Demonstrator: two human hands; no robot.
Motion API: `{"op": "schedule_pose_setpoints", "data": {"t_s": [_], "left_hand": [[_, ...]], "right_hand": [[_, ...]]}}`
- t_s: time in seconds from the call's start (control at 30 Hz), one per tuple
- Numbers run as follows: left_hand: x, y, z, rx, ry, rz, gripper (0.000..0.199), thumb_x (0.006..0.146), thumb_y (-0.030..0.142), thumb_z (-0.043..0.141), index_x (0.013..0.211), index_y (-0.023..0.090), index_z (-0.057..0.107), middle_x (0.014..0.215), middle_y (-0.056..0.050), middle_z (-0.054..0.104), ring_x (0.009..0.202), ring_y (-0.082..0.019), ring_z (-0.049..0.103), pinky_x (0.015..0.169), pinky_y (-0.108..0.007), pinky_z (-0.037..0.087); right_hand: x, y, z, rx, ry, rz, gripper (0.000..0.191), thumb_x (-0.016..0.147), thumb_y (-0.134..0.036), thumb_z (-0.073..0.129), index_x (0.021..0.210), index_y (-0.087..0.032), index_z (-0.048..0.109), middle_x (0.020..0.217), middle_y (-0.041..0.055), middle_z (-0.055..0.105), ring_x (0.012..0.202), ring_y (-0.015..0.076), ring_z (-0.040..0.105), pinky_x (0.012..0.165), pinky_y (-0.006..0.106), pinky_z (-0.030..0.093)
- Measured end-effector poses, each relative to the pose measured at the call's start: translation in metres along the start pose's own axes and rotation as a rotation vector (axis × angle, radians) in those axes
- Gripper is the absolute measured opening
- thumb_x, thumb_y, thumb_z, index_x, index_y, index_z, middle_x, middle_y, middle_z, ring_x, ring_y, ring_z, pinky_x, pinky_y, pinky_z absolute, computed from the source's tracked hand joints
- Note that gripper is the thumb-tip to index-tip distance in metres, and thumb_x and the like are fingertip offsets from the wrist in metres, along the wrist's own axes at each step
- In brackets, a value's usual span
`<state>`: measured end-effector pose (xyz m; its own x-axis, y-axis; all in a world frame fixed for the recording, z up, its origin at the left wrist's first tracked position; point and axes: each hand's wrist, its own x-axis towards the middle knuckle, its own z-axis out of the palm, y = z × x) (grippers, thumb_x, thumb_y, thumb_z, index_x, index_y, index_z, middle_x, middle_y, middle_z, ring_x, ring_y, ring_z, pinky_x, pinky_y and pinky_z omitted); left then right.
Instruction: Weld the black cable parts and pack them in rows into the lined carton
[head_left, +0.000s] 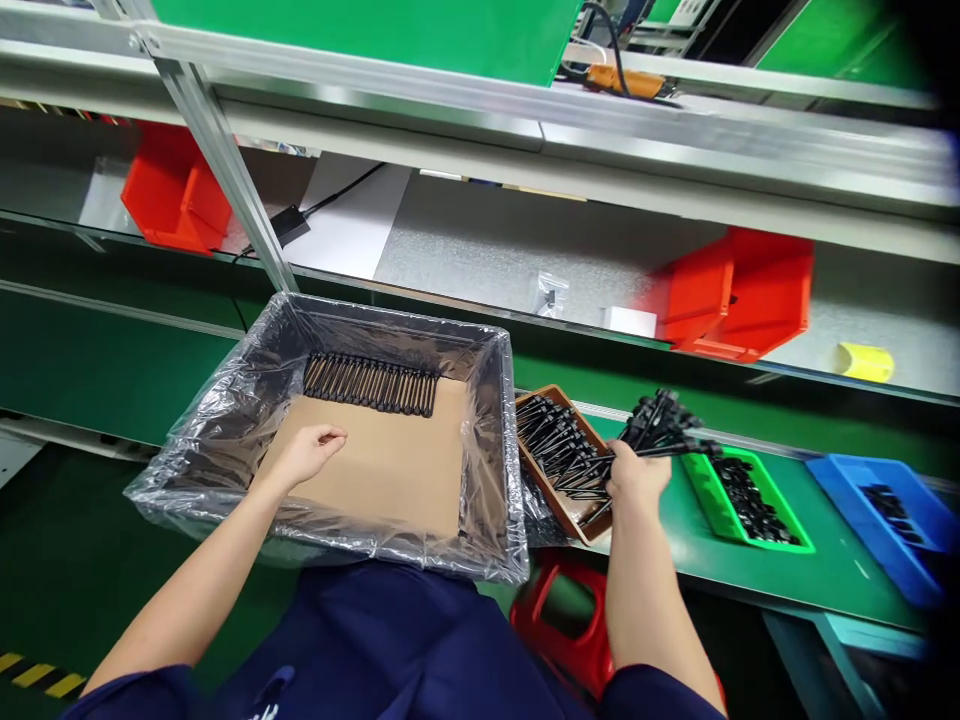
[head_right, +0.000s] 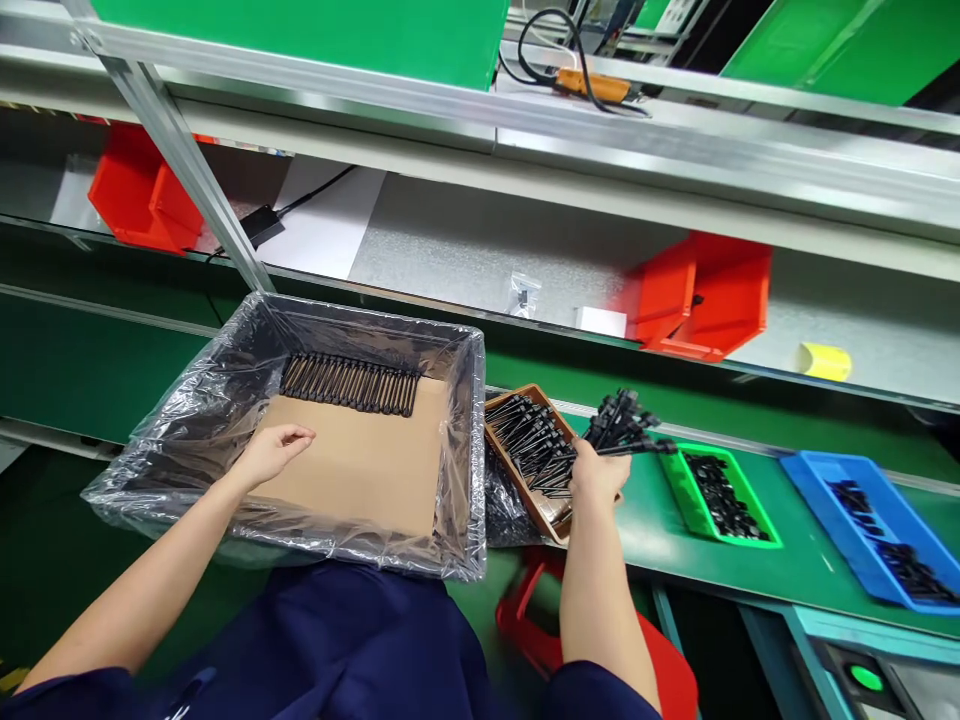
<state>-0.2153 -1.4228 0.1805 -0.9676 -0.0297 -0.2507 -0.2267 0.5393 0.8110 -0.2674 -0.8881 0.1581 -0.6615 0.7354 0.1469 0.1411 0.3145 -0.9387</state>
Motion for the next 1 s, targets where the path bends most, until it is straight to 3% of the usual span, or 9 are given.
{"op": "schedule_pose_setpoints", "data": {"t_s": [0.03,0.1,0.23,0.37,0.47,0.57,0.67,0.83,1.0], "left_hand": [[0.001,0.009,-0.001,-0.049,-0.033,0.016,0.037,0.072,0.049,0.063,0.092,0.019,0.072,0.097,-0.009,0.073,0.092,-0.027,0.066,0.085,-0.038,0.048],[0.003,0.028,-0.003,-0.145,-0.109,0.070,0.036,0.070,0.046,0.067,0.094,0.020,0.072,0.101,-0.009,0.072,0.095,-0.027,0.065,0.089,-0.040,0.048],[0.011,0.059,0.002,-0.396,-0.272,0.158,0.045,0.066,0.037,0.075,0.106,0.018,0.068,0.108,-0.012,0.069,0.101,-0.027,0.063,0.095,-0.044,0.045],[0.015,0.071,0.011,-0.654,-0.430,0.165,0.068,0.058,0.026,0.083,0.122,0.019,0.059,0.123,-0.015,0.062,0.114,-0.028,0.056,0.101,-0.046,0.039],[0.013,0.067,0.014,-0.815,-0.461,0.160,0.066,0.053,0.021,0.085,0.115,0.017,0.063,0.120,-0.015,0.064,0.113,-0.029,0.057,0.101,-0.046,0.038],[0.011,0.057,0.010,-0.946,-0.323,0.022,0.053,0.049,0.020,0.086,0.099,0.013,0.069,0.102,-0.012,0.071,0.103,-0.030,0.062,0.097,-0.047,0.041],[0.013,0.045,0.005,-1.076,-0.205,-0.069,0.046,0.047,0.018,0.086,0.090,0.013,0.071,0.092,-0.010,0.073,0.097,-0.029,0.064,0.094,-0.045,0.044],[0.022,0.036,0.006,-1.201,-0.104,-0.045,0.041,0.048,0.021,0.085,0.087,0.014,0.072,0.091,-0.009,0.073,0.093,-0.026,0.066,0.090,-0.040,0.047],[0.026,0.033,0.014,-1.205,0.035,-0.124,0.035,0.050,0.022,0.085,0.081,0.013,0.072,0.080,-0.005,0.073,0.075,-0.020,0.067,0.080,-0.036,0.050]], "right_hand": [[-0.009,-0.024,0.002,0.048,0.017,-0.037,0.042,0.060,-0.029,0.071,0.097,-0.013,0.058,0.087,0.0054,0.063,0.073,0.0198,0.060,0.068,0.036,0.051],[-0.037,-0.071,0.010,0.082,-0.096,-0.155,0.040,0.060,-0.029,0.074,0.093,-0.013,0.059,0.087,0.0037,0.063,0.074,0.0181,0.058,0.073,0.034,0.049],[-0.117,-0.143,0.051,0.120,-0.549,-0.224,0.028,0.065,-0.028,0.070,0.088,-0.015,0.062,0.086,0.0041,0.064,0.077,0.0191,0.057,0.076,0.034,0.048],[-0.198,-0.167,0.112,0.207,-0.856,-0.234,0.035,0.065,-0.022,0.064,0.099,-0.016,0.059,0.098,0.0049,0.064,0.090,0.0214,0.058,0.084,0.036,0.047],[-0.249,-0.170,0.149,0.260,-1.006,-0.256,0.040,0.067,-0.021,0.062,0.107,-0.016,0.056,0.103,0.0053,0.062,0.094,0.0216,0.057,0.087,0.037,0.046],[-0.287,-0.171,0.171,0.189,-1.040,-0.323,0.048,0.069,-0.018,0.060,0.116,-0.018,0.054,0.107,0.0064,0.059,0.101,0.0229,0.054,0.092,0.040,0.045],[-0.305,-0.170,0.182,0.077,-0.997,-0.444,0.050,0.075,-0.019,0.059,0.124,-0.019,0.050,0.112,0.0093,0.053,0.111,0.0251,0.047,0.099,0.044,0.040],[-0.305,-0.159,0.193,-0.022,-0.919,-0.586,0.044,0.088,-0.028,0.051,0.130,-0.017,0.046,0.113,0.0125,0.046,0.114,0.0264,0.042,0.101,0.047,0.038],[-0.300,-0.153,0.194,-0.117,-0.859,-0.664,0.025,0.092,-0.027,0.043,0.109,-0.017,0.059,0.095,0.0095,0.050,0.095,0.0235,0.048,0.087,0.041,0.045]]}}
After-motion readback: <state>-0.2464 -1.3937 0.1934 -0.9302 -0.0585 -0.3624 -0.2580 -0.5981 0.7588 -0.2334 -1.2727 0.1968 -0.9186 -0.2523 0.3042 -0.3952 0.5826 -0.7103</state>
